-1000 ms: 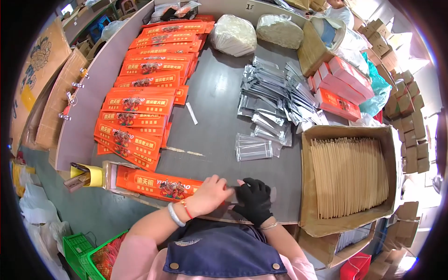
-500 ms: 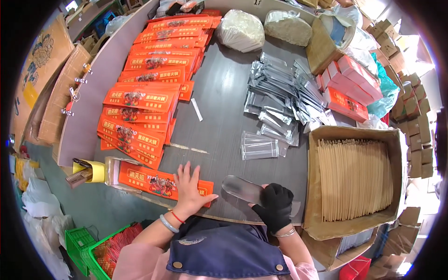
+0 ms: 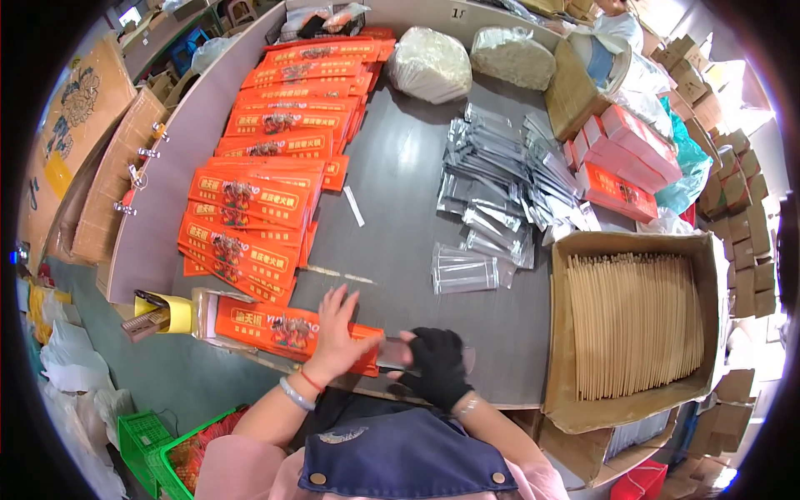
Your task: Packaging thin wooden sticks into plastic sleeves and then into red product envelopes.
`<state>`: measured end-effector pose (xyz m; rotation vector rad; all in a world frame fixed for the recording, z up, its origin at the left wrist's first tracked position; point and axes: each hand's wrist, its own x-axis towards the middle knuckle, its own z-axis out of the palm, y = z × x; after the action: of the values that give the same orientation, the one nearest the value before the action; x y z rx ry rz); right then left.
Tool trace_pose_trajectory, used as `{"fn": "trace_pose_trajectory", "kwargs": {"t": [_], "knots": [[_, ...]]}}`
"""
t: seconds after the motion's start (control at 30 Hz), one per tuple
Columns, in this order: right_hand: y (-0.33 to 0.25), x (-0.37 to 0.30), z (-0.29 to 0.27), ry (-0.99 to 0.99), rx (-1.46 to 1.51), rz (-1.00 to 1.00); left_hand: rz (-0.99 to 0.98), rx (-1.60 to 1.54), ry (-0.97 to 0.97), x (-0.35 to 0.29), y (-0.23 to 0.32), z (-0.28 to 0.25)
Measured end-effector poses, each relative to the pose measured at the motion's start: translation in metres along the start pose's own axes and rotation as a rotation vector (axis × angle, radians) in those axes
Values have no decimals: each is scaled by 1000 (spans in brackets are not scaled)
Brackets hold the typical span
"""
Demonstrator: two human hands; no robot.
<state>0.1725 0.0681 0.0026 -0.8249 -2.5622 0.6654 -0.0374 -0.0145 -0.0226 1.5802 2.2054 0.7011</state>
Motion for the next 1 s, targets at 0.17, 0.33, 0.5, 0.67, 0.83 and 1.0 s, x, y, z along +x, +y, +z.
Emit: {"fn": "trace_pose_trajectory", "kwargs": {"t": [0.17,0.33,0.5,0.67,0.83,1.0], "knots": [[86,-51,-72,326,-234,492,-208,43,448,148,-25,-5],[141,-121,-121,320,-736,971,-207,154,303,183,-48,-2],[154,-116,-109,146,-831,1123,56,-142,182,156,-2,1],[145,-112,-109,98,-849,1115,321,-106,67,114,76,50],[133,-113,-108,86,-831,1139,312,74,58,118,88,61],[145,-128,-104,246,-783,1070,306,86,10,123,88,58]]}}
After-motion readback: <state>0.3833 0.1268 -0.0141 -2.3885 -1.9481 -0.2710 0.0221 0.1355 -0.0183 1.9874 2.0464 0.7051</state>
